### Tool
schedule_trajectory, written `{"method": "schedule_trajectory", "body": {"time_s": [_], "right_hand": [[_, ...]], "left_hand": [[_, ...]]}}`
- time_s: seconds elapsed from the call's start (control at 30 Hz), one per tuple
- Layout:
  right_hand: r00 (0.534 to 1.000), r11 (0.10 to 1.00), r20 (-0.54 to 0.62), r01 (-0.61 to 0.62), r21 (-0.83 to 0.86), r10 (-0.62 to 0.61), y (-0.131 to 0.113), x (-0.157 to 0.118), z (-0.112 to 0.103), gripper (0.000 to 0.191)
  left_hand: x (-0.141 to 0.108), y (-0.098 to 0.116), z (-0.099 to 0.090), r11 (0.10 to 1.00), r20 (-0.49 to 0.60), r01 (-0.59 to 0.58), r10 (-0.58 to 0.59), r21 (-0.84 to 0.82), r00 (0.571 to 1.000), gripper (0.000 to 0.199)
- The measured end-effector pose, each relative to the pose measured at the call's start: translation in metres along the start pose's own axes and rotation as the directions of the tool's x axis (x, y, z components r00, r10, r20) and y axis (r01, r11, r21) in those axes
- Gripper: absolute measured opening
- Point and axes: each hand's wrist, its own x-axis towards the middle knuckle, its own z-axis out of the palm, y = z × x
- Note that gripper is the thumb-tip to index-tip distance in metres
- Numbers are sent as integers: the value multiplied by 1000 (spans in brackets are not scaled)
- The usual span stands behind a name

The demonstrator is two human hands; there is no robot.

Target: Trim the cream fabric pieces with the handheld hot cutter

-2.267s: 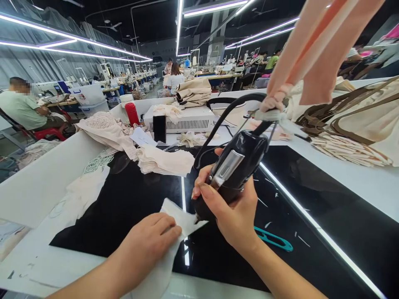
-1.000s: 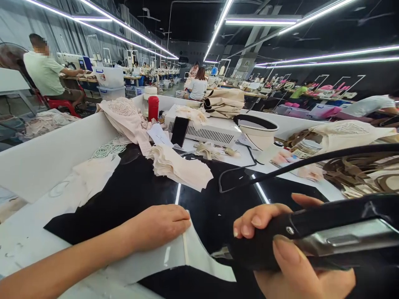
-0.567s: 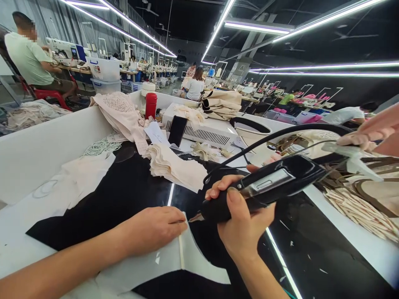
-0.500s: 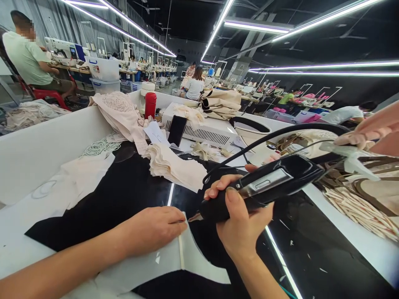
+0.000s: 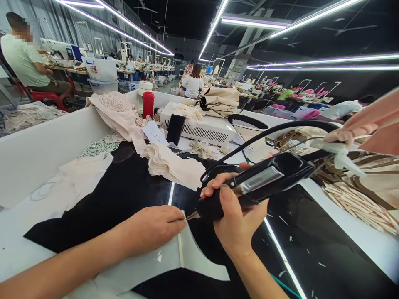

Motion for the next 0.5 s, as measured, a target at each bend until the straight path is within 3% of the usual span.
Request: {"method": "schedule_trajectory", "body": {"time_s": [0.5], "right_hand": [[1000, 999, -5, 29, 25, -29, -10, -8, -5, 41]], "left_hand": [[0, -2, -2, 1000, 11, 0, 0, -7, 1000, 20]]}}
